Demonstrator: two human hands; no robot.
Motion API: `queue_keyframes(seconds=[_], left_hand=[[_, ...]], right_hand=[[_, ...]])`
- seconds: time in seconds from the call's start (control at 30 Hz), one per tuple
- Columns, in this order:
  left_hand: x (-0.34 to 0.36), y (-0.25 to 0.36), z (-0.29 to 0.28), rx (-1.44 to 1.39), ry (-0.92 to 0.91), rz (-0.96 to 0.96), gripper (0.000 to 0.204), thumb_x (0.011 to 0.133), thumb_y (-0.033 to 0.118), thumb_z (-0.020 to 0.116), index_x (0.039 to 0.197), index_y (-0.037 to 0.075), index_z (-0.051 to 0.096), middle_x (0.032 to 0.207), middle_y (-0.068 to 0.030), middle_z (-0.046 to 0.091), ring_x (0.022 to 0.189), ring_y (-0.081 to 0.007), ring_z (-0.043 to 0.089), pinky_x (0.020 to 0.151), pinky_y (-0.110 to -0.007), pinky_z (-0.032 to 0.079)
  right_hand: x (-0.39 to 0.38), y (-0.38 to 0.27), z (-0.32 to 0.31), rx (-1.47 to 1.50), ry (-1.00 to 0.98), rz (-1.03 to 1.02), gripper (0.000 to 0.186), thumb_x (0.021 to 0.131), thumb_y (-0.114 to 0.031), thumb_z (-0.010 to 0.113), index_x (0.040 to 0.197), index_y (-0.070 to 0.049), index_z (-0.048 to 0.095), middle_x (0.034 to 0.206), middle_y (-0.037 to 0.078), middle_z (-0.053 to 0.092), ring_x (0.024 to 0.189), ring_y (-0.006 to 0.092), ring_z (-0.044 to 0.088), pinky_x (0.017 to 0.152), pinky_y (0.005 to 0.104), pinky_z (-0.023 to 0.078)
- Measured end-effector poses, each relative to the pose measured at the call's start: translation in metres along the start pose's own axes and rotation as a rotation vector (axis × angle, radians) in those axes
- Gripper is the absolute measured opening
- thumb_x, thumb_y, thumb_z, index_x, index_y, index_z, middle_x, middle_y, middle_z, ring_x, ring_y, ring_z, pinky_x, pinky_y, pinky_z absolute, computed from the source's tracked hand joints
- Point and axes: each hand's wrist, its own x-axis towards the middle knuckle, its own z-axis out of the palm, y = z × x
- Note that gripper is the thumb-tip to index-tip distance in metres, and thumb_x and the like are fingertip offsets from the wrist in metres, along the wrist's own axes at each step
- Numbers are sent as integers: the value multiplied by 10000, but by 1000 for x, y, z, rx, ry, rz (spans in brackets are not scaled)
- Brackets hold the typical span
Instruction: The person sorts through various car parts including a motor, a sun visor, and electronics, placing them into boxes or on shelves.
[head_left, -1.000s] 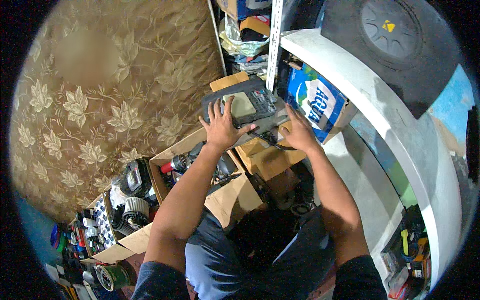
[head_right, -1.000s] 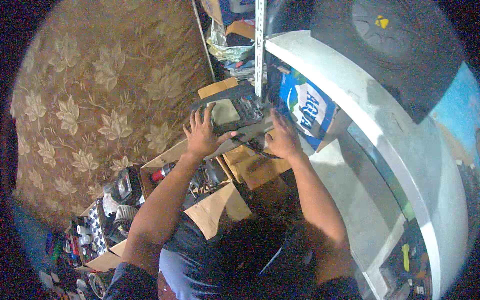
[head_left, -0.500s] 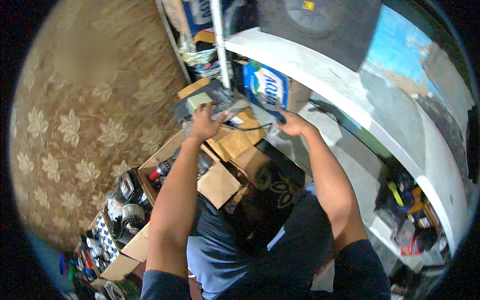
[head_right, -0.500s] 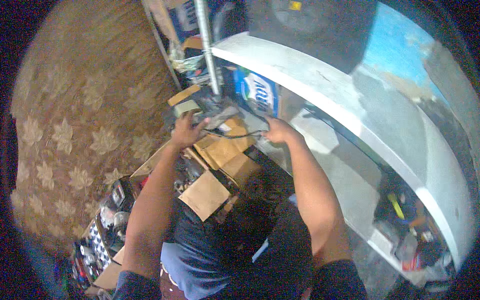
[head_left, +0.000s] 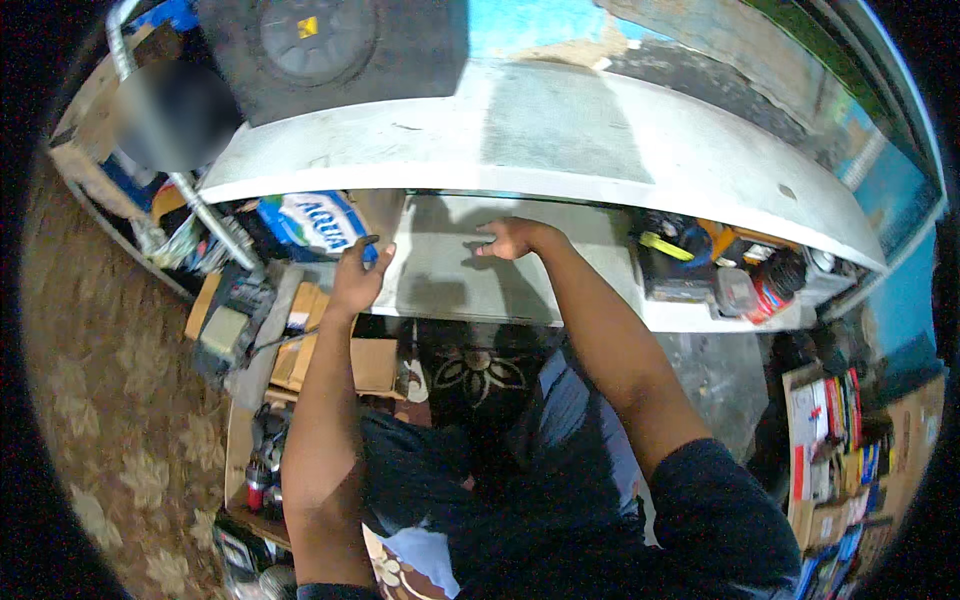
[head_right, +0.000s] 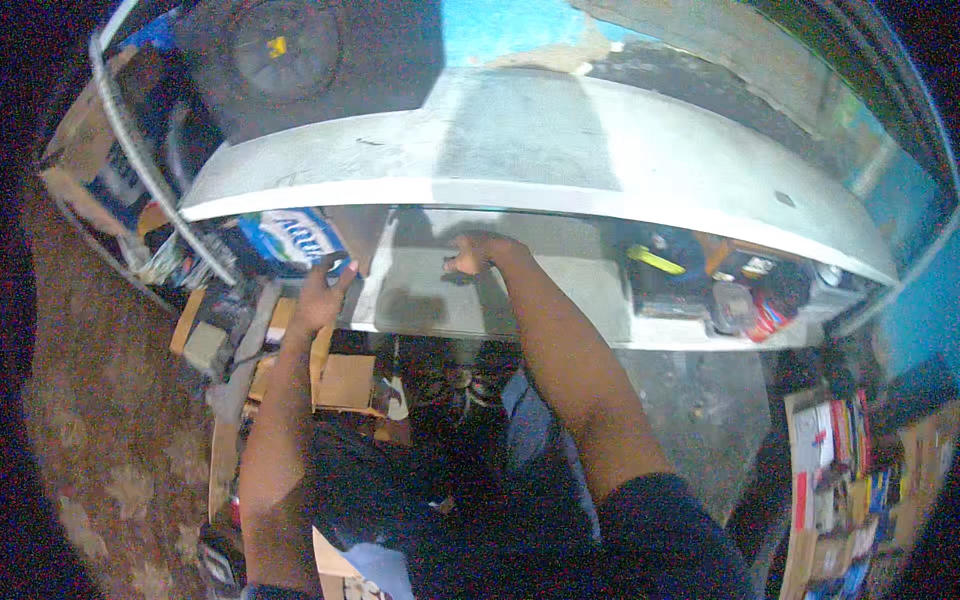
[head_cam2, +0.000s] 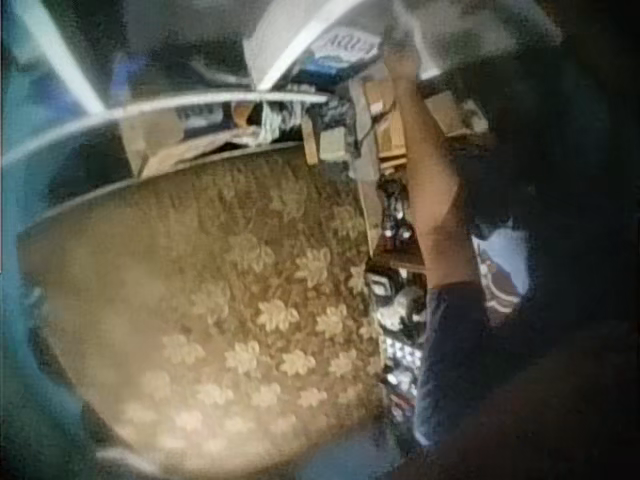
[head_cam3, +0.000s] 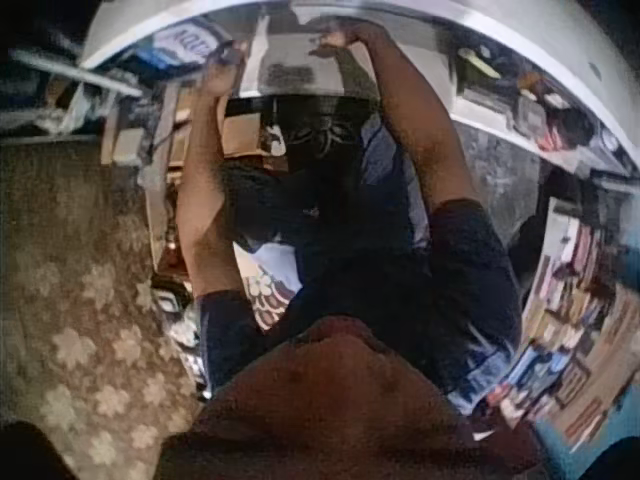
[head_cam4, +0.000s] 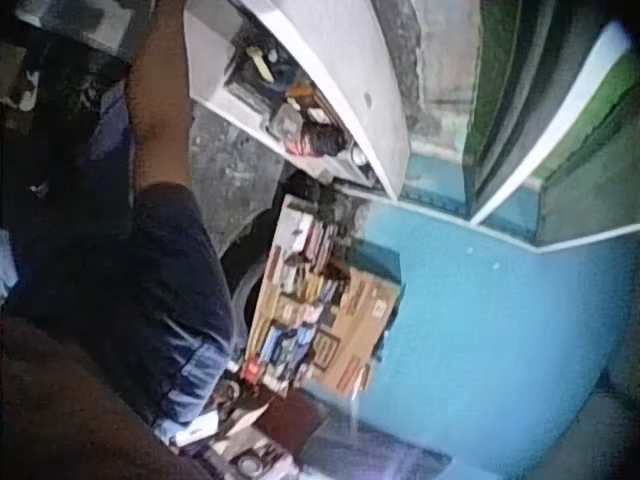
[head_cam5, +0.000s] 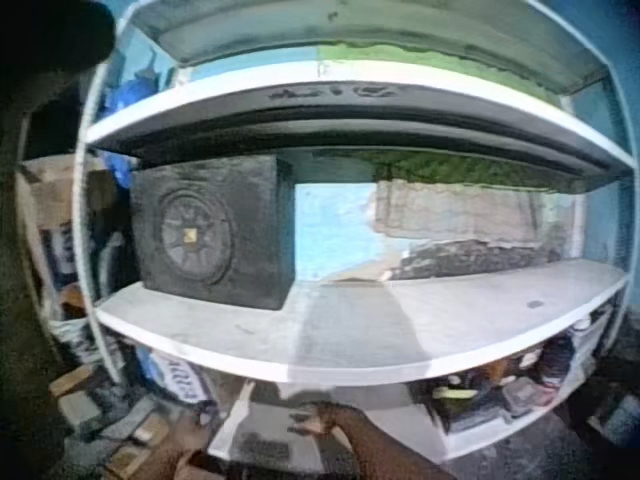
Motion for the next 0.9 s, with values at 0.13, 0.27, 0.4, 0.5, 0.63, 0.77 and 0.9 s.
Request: queue_keyframes(seconds=[0.13,0.27,0.4,0.5,0.63,0.77,0.9], left_hand=[[22,8,65,-164,-198,-62,642,934,534,657,1329,33,588,1204,-323,640,1154,-433,626,968,-456,507],[34,63,126,-175,-376,8,679,934,595,611,1362,69,582,1330,-304,580,1260,-437,552,1073,-484,436],[29,117,153,-178,-487,175,696,940,591,602,1347,26,585,1345,-304,573,1281,-446,535,1088,-484,423],[29,150,173,-214,-560,284,667,949,571,604,1348,37,589,1363,-290,572,1300,-431,526,1095,-480,418],[21,175,196,-226,-614,319,663,945,568,615,1342,37,592,1360,-293,571,1302,-425,523,1097,-480,416],[19,181,214,-207,-608,374,657,942,562,624,1332,35,595,1340,-299,574,1285,-434,527,1092,-486,417],[3,201,212,-122,-599,501,659,941,556,628,1338,32,584,1346,-303,561,1296,-436,509,1091,-491,415]], right_hand=[[-23,24,4,-75,13,178,716,963,-497,592,1536,-106,412,1559,167,431,1414,365,433,1171,437,354],[-69,84,11,-5,69,314,720,965,-521,583,1534,-111,419,1541,171,454,1409,362,439,1168,437,359],[-136,109,15,-48,104,472,755,955,-557,574,1535,-103,410,1526,194,464,1395,384,449,1150,454,377],[-196,137,15,-30,114,570,724,943,-554,592,1483,-87,471,1434,233,548,1319,397,521,1089,478,422],[-274,138,-1,12,174,472,618,945,-450,633,1443,-102,519,1400,218,583,1265,367,569,1055,440,450],[-308,146,2,121,372,535,602,944,-397,654,1420,-49,536,1352,237,614,1240,386,587,1057,431,455],[-344,171,25,54,307,627,649,939,-428,660,1435,-34,520,1399,238,578,1283,403,559,1077,438,447]])
